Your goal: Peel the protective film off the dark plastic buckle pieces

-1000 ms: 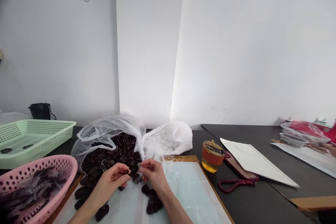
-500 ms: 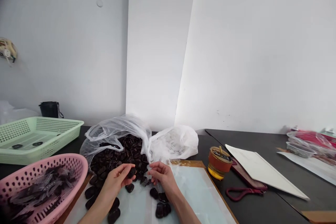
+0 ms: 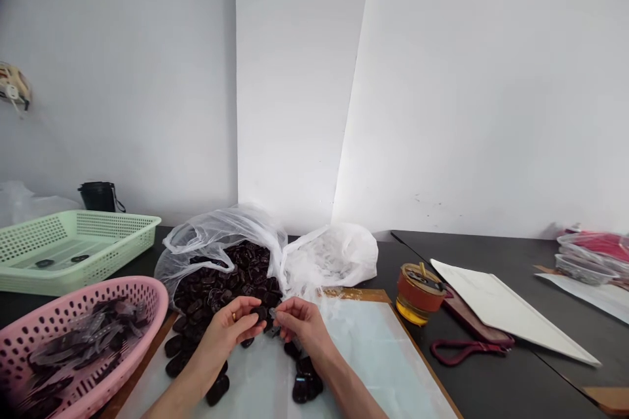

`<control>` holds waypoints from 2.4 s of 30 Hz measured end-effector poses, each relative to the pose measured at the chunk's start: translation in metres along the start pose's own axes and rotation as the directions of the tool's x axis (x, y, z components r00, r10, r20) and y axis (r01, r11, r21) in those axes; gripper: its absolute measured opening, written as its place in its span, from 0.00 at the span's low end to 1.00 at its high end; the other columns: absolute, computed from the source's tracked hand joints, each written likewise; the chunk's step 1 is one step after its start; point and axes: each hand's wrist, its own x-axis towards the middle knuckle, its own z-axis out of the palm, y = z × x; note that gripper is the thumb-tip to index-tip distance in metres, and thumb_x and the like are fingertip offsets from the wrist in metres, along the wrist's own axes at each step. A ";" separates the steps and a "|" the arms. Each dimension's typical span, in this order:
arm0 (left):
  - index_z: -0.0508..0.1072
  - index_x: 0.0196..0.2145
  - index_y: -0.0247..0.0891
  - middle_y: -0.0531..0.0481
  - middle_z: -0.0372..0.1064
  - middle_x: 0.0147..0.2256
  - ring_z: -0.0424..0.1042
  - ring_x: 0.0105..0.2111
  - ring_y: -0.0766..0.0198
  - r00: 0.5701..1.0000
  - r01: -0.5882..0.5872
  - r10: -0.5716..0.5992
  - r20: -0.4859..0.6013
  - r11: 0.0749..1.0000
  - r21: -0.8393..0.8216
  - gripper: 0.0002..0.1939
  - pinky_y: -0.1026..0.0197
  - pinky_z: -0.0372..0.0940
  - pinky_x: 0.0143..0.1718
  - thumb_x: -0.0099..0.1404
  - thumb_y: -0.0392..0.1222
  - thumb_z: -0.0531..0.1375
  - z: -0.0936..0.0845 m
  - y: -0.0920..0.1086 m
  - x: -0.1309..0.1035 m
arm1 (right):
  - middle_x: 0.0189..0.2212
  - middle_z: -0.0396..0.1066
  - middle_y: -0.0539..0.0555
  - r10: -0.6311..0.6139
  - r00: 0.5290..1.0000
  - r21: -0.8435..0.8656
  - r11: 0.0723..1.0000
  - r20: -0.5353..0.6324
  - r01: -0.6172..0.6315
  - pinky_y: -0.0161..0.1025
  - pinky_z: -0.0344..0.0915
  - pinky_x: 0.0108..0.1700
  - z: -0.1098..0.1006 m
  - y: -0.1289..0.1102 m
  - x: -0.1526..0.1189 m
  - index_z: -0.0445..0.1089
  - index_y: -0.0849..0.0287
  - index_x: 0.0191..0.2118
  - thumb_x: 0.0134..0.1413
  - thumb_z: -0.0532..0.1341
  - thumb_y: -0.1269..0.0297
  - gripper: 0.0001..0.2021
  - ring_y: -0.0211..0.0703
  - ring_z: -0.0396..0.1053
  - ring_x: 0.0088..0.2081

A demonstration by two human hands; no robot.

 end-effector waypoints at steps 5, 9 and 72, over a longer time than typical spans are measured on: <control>0.74 0.25 0.37 0.59 0.64 0.21 0.63 0.21 0.70 0.997 -0.064 0.066 -0.032 0.996 0.069 0.05 0.67 0.60 0.25 0.50 0.37 0.67 -0.003 0.001 0.003 | 0.24 0.76 0.50 0.031 0.999 0.023 0.999 0.041 -0.032 0.32 0.60 0.25 0.005 -0.004 -0.003 0.73 0.61 0.31 0.43 0.71 0.54 0.15 0.33 0.65 0.20; 0.75 0.39 0.40 0.59 0.66 0.27 0.61 0.21 0.72 0.996 -0.082 0.085 -0.030 0.994 0.075 0.10 0.67 0.58 0.24 0.56 0.38 0.64 -0.003 0.002 0.001 | 0.25 0.75 0.50 0.027 0.999 0.048 0.998 0.045 -0.029 0.32 0.61 0.27 0.005 -0.009 -0.005 0.73 0.60 0.32 0.45 0.71 0.55 0.14 0.35 0.66 0.23; 0.84 0.37 0.41 0.48 0.81 0.35 0.72 0.28 0.67 0.954 0.298 -0.296 0.034 0.951 -0.087 0.24 0.67 0.70 0.33 0.40 0.50 0.77 -0.007 -0.010 0.009 | 0.21 0.70 0.46 0.126 0.988 0.016 0.992 0.088 -0.127 0.31 0.57 0.24 0.008 -0.009 -0.007 0.75 0.61 0.30 0.46 0.70 0.59 0.11 0.31 0.61 0.20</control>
